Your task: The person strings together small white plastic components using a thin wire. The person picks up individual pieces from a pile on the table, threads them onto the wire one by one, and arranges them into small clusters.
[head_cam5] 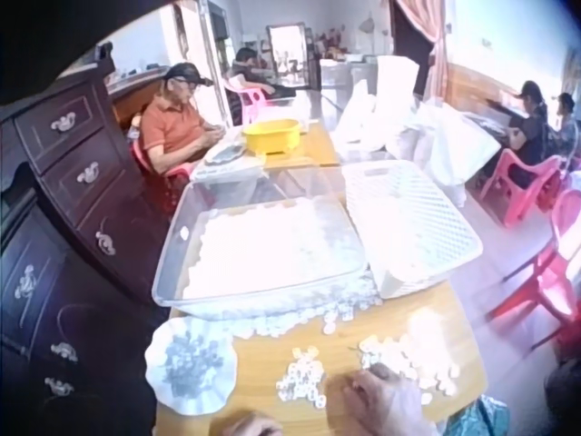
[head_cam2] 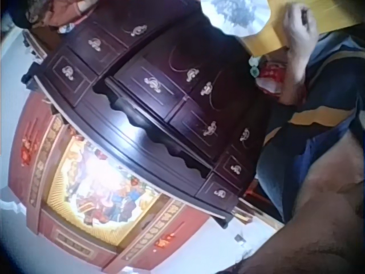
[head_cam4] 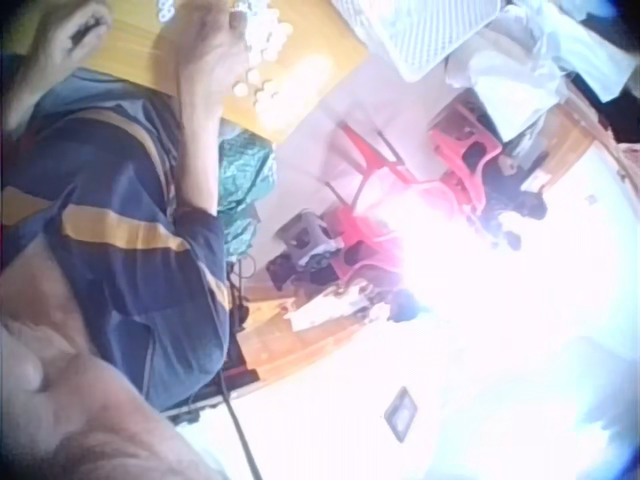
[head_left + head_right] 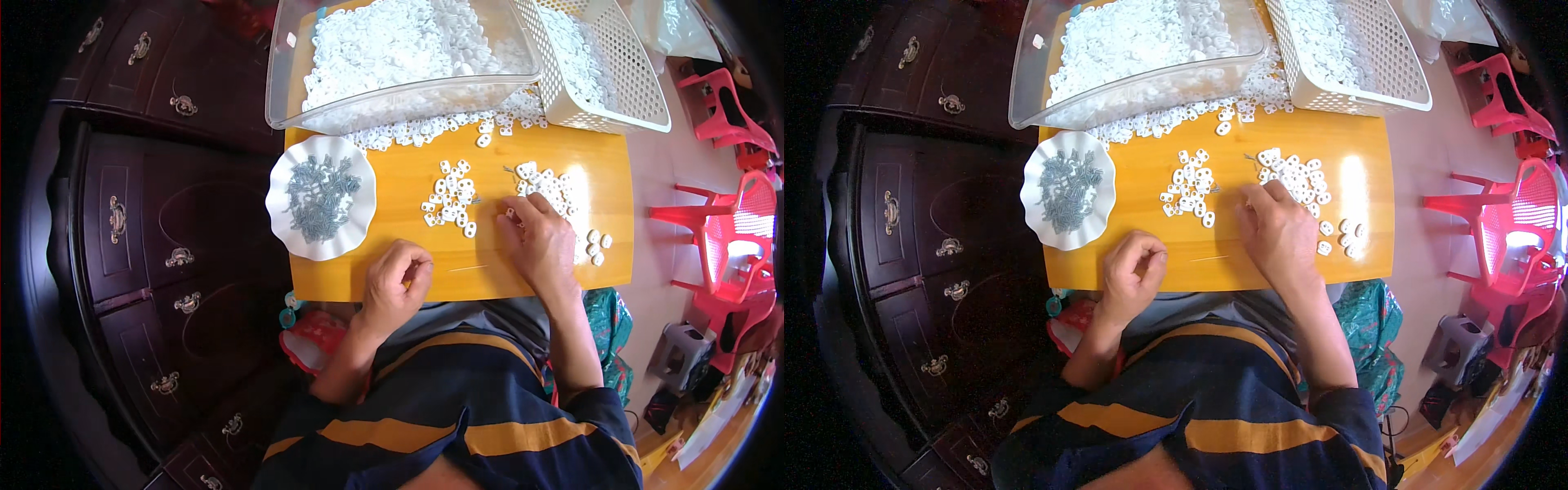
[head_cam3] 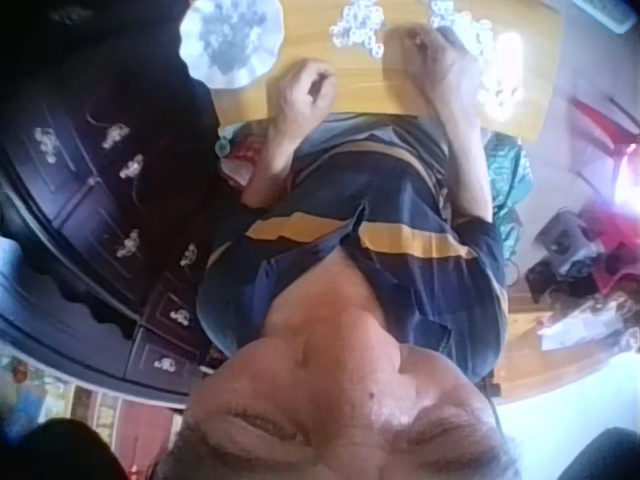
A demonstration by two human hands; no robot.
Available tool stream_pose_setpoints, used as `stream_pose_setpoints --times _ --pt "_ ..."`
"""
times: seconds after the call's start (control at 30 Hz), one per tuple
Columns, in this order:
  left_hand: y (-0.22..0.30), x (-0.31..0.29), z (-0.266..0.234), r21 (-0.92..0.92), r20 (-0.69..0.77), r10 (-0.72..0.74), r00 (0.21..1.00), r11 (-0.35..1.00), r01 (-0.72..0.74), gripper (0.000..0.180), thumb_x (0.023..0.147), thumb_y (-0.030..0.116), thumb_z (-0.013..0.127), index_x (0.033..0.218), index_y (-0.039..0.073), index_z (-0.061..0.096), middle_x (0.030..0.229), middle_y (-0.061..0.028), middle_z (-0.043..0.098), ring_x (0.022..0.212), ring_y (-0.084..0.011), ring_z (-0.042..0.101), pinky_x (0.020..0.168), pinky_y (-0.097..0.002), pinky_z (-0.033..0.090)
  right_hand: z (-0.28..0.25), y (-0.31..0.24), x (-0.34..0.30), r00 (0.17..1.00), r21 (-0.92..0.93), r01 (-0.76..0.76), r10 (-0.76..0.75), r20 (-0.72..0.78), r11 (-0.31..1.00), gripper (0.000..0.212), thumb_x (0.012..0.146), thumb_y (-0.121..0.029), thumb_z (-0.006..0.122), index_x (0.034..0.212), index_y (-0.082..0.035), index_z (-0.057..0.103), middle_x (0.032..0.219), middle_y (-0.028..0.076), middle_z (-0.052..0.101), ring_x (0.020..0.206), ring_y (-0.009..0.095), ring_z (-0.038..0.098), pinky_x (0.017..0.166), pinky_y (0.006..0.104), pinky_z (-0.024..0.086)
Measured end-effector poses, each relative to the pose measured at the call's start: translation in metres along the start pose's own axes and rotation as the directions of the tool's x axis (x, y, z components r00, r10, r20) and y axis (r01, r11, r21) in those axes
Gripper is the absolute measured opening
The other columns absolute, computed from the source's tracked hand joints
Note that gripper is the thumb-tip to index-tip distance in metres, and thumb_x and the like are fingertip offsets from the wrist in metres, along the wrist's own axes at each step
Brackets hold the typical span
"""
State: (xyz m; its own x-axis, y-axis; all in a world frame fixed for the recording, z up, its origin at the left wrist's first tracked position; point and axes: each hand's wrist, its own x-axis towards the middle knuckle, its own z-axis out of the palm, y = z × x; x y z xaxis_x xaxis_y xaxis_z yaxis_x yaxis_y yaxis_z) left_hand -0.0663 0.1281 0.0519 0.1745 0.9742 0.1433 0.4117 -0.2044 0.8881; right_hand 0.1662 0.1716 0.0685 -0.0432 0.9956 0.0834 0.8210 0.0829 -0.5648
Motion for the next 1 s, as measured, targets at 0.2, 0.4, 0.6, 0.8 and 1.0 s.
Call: stream_pose_setpoints --times 0.2,0.4,0.6,0.8,1.0 --pt "0.002 0.01 0.004 -0.01 -0.008 0.034 0.999 0.999 -0.034 0.01 0.087 -0.006 0.064 0.092 0.0 0.059 0.082 -0.0104 0.059 0.066 -0.0192 0.062 0.057 -0.0288 0.05 0.004 0.004 -0.001 0.999 -0.063 0.046 -0.047 -0.018 0.997 0.009 0.088 -0.018 0.069 0.094 -0.011 0.067 0.088 0.009 0.065 0.071 0.032 0.068 0.061 0.0434 0.055" --pt "0.003 0.013 0.008 -0.058 -0.009 0.034 0.999 0.998 -0.035 0.011 0.085 -0.008 0.067 0.092 0.0 0.062 0.085 -0.0072 0.061 0.07 -0.0128 0.059 0.059 -0.024 0.045 0.004 0.009 -0.001 0.998 -0.053 0.059 -0.06 -0.026 0.997 0.011 0.087 -0.017 0.07 0.097 -0.012 0.069 0.088 0.008 0.065 0.071 0.032 0.068 0.061 0.0428 0.055" --pt "0.001 0.012 0.01 -0.074 0.003 0.044 0.999 0.996 -0.044 0.011 0.086 -0.009 0.064 0.093 0.0 0.062 0.084 -0.009 0.061 0.065 -0.0156 0.063 0.057 -0.0266 0.05 -0.001 0.014 -0.002 0.997 -0.057 0.017 -0.021 -0.076 0.998 0.012 0.085 -0.017 0.072 0.096 -0.012 0.07 0.087 0.007 0.065 0.072 0.031 0.068 0.061 0.0421 0.055" --pt "0.0 0.01 0.01 -0.072 0.002 0.039 0.999 0.997 -0.039 0.012 0.086 -0.009 0.064 0.094 0.0 0.062 0.084 -0.0083 0.061 0.066 -0.0141 0.063 0.058 -0.0257 0.051 0.002 0.016 -0.004 0.996 -0.046 0.045 -0.048 -0.077 0.998 0.01 0.086 -0.016 0.071 0.095 -0.012 0.069 0.087 0.008 0.065 0.074 0.032 0.067 0.062 0.0428 0.054" --pt "0.004 0.009 0.016 -0.106 -0.039 0.021 0.999 0.994 -0.025 0.014 0.084 -0.009 0.067 0.095 0.0 0.063 0.082 -0.005 0.062 0.068 -0.0108 0.058 0.06 -0.0236 0.046 -0.002 0.011 -0.007 0.996 -0.011 0.082 -0.083 -0.033 0.997 0.008 0.087 -0.012 0.068 0.094 -0.009 0.064 0.086 0.009 0.065 0.074 0.034 0.067 0.062 0.0426 0.054"
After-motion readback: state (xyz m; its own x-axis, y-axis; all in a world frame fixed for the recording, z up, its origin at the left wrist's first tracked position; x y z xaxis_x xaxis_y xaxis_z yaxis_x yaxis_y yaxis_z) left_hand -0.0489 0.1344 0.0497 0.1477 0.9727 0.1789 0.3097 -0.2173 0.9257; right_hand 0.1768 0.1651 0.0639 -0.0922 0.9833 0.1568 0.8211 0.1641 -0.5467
